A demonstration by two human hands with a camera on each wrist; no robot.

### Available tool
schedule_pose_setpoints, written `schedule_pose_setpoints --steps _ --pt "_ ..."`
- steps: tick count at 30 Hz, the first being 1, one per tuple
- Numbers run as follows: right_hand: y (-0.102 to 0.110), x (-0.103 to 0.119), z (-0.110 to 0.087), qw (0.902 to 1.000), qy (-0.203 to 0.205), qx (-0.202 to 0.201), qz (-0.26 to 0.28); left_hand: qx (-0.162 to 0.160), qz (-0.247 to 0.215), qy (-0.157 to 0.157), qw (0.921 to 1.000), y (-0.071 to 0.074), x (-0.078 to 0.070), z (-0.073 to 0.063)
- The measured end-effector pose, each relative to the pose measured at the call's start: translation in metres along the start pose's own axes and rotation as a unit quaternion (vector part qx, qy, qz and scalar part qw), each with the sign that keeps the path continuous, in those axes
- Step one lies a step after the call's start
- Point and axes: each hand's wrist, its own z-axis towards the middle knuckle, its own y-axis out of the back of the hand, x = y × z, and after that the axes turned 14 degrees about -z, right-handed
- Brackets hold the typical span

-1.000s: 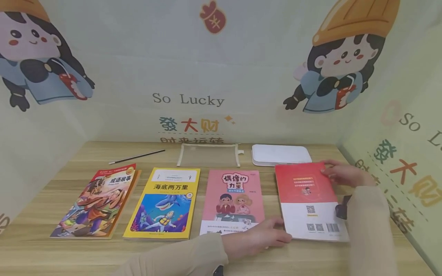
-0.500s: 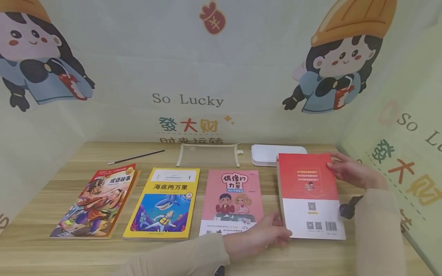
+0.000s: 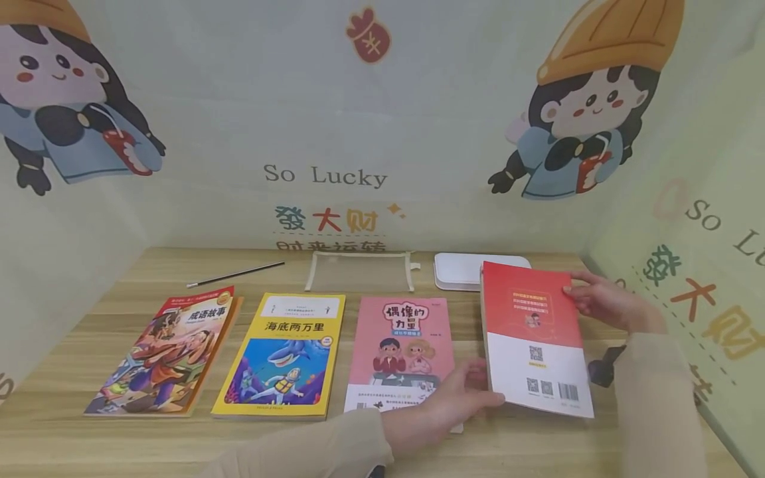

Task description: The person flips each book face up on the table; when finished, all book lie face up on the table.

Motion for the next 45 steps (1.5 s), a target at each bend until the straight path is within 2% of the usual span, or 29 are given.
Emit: schedule_pose_setpoints --steps 5,9,12,15,18,20,22,27,30,33,35,37,41,45 --pt "0.003 0.002 -0.003 0.9997 -0.008 -0.004 -0.024 0.054 -0.083 0.015 0.9949 0.007 -0.005 0.005" --pt "0.004 0.002 -0.005 0.9989 -0.018 -0.001 -0.044 0.086 -0.099 0.029 0.9909 0.016 -0.015 0.01" --pt "0.004 0.002 -0.006 0.9988 -0.015 -0.011 -0.046 0.116 -0.124 0.047 0.9844 0.022 -0.022 0.01" --pt "0.003 0.002 -0.007 0.9992 0.024 -0.018 -0.028 0.137 -0.158 0.065 0.9758 0.029 -0.028 0.009" --pt "0.002 0.004 -0.007 0.9958 0.085 -0.007 0.033 0.152 -0.191 0.079 0.9665 0.035 -0.033 0.009" --pt "0.002 0.005 -0.008 0.988 0.124 0.013 0.091 0.164 -0.211 0.085 0.9599 0.037 -0.036 0.01" --pt "0.002 0.008 -0.008 0.9759 0.16 0.041 0.143 0.18 -0.228 0.091 0.9526 0.039 -0.039 0.01" --pt "0.001 0.013 -0.008 0.9348 0.236 0.093 0.248 0.213 -0.25 0.1 0.9394 0.042 -0.046 0.01" --pt "0.0 0.016 -0.008 0.9055 0.261 0.125 0.311 0.23 -0.254 0.099 0.9342 0.043 -0.048 0.009" --pt "-0.002 0.019 -0.007 0.8765 0.275 0.173 0.355 0.248 -0.253 0.099 0.9299 0.044 -0.048 0.008" --pt "-0.004 0.022 -0.007 0.863 0.28 0.202 0.369 0.262 -0.25 0.098 0.9269 0.045 -0.048 0.008" --pt "-0.006 0.025 -0.008 0.8564 0.284 0.219 0.372 0.273 -0.249 0.099 0.9238 0.046 -0.048 0.008" --pt "-0.007 0.032 -0.01 0.8515 0.285 0.232 0.374 0.287 -0.248 0.097 0.9202 0.048 -0.048 0.008" --pt "-0.004 0.034 -0.009 0.8547 0.299 0.231 0.356 0.29 -0.235 0.093 0.9229 0.049 -0.049 0.008"
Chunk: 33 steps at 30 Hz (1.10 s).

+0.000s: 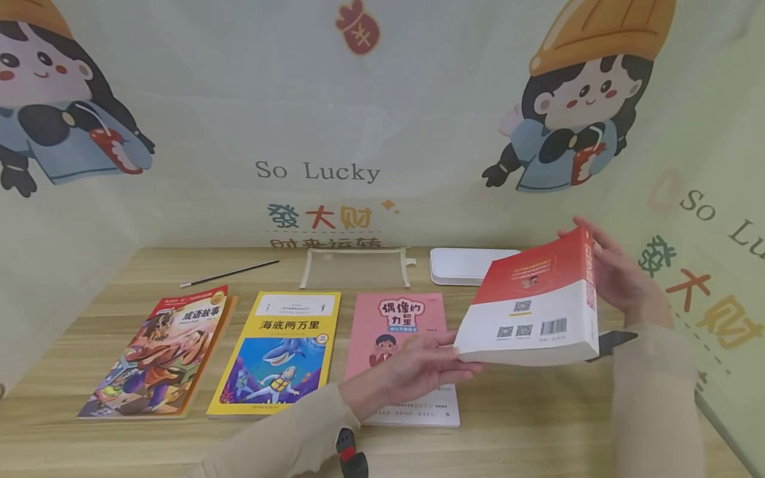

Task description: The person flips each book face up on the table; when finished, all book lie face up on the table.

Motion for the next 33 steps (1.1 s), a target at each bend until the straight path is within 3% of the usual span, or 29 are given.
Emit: schedule_pose_setpoints --steps 4,10,16,24,33 --pt "0.005 0.0 -0.001 0.9999 0.009 0.008 0.001 -0.01 0.022 -0.008 0.9997 0.0 0.0 -0.001" --pt "0.011 0.0 -0.004 0.9993 0.029 0.014 0.018 -0.049 0.051 -0.052 0.9961 -0.001 0.003 -0.001" --pt "0.014 0.003 -0.004 0.9984 0.049 0.018 -0.022 -0.076 0.097 -0.094 0.988 0.001 0.005 0.001" --pt "0.014 0.004 -0.006 0.9976 0.044 -0.019 -0.051 -0.134 0.07 -0.098 0.9836 0.002 0.009 0.003" --pt "0.015 0.008 -0.006 0.9959 0.026 -0.04 -0.077 -0.148 0.054 -0.114 0.9809 0.001 0.013 0.002"
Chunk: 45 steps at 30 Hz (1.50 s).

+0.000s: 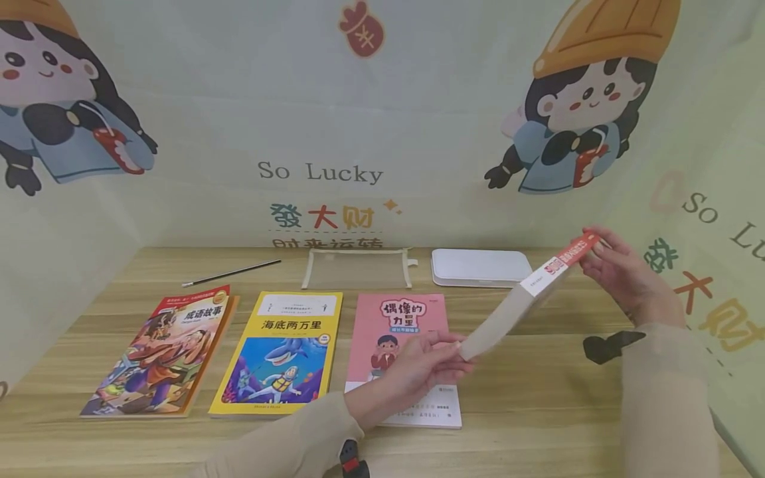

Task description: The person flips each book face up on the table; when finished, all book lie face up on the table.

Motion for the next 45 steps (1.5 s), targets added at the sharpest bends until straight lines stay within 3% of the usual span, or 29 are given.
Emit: schedule_pose_setpoints --steps 3,7,11,16,19,24,29,34,37,42,45 --pt "0.0 0.002 0.001 1.0 -0.004 -0.004 0.002 0.007 0.017 -0.011 0.9998 -0.002 0.001 0.0" --pt "-0.002 0.004 0.002 0.9998 -0.011 -0.018 0.003 0.001 0.08 -0.033 0.9963 -0.005 0.002 0.0" --pt "-0.006 0.005 0.001 0.9966 -0.033 -0.066 -0.038 -0.036 0.165 -0.06 0.9837 -0.009 0.005 0.0" --pt "-0.009 0.004 0.001 0.9841 -0.076 -0.127 -0.099 -0.077 0.249 -0.087 0.9614 -0.012 0.009 0.003" --pt "-0.01 0.003 0.0 0.9762 -0.096 -0.155 -0.117 -0.081 0.267 -0.101 0.9551 -0.013 0.008 0.005" --pt "-0.012 -0.003 -0.001 0.963 -0.12 -0.203 -0.13 -0.076 0.258 -0.101 0.9577 -0.013 0.003 0.006" --pt "-0.015 -0.008 0.0 0.9572 -0.128 -0.227 -0.125 -0.086 0.261 -0.105 0.9557 -0.01 0.0 0.006" --pt "-0.016 -0.01 0.001 0.9541 -0.136 -0.232 -0.131 -0.109 0.324 -0.135 0.9298 -0.004 -0.002 0.007" --pt "-0.016 -0.012 0.002 0.9443 -0.151 -0.246 -0.158 -0.114 0.358 -0.155 0.9137 0.0 -0.005 0.008" --pt "-0.018 -0.014 0.003 0.9195 -0.187 -0.272 -0.214 -0.123 0.382 -0.162 0.9017 0.001 -0.009 0.008" --pt "-0.017 -0.015 0.003 0.9141 -0.197 -0.277 -0.222 -0.122 0.388 -0.165 0.8983 0.001 -0.011 0.008"
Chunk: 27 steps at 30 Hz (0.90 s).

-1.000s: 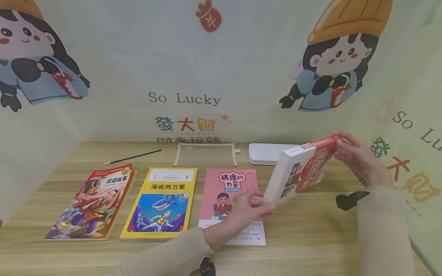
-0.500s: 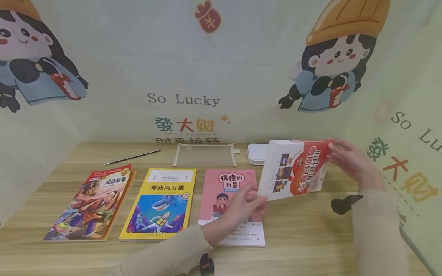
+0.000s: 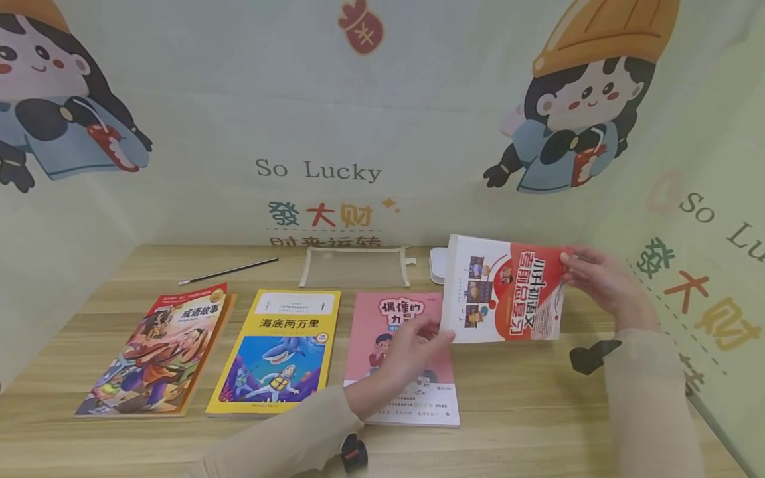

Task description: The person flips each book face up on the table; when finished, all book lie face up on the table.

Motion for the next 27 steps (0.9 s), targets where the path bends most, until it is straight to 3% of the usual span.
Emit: schedule_pose_setpoints --steps 6,10,13,16,18,20,23,27 --pt "-0.001 0.001 -0.001 0.9997 -0.016 -0.01 -0.018 0.009 0.007 0.001 0.9999 0.0 0.0 0.0" --pt "0.003 -0.002 0.005 0.9919 -0.025 -0.024 -0.122 0.027 0.036 0.009 0.999 -0.005 0.003 -0.005" --pt "0.029 -0.025 0.026 0.9785 -0.021 -0.022 -0.204 0.039 0.047 0.03 0.9977 -0.011 0.003 -0.009" --pt "0.064 -0.059 0.055 0.9669 -0.024 -0.028 -0.252 0.038 0.039 0.07 0.9961 -0.017 0.004 -0.014" --pt "0.084 -0.083 0.074 0.9554 -0.029 -0.048 -0.29 0.032 0.029 0.096 0.9945 -0.021 0.004 -0.016" --pt "0.089 -0.093 0.082 0.94 -0.036 -0.061 -0.334 0.026 0.011 0.116 0.9928 -0.025 0.006 -0.018" --pt "0.082 -0.09 0.08 0.9277 -0.05 -0.071 -0.363 0.017 -0.019 0.142 0.9895 -0.033 0.01 -0.02" --pt "0.045 -0.051 0.052 0.9202 -0.093 -0.057 -0.376 0.015 -0.054 0.159 0.9857 -0.045 0.014 -0.022"
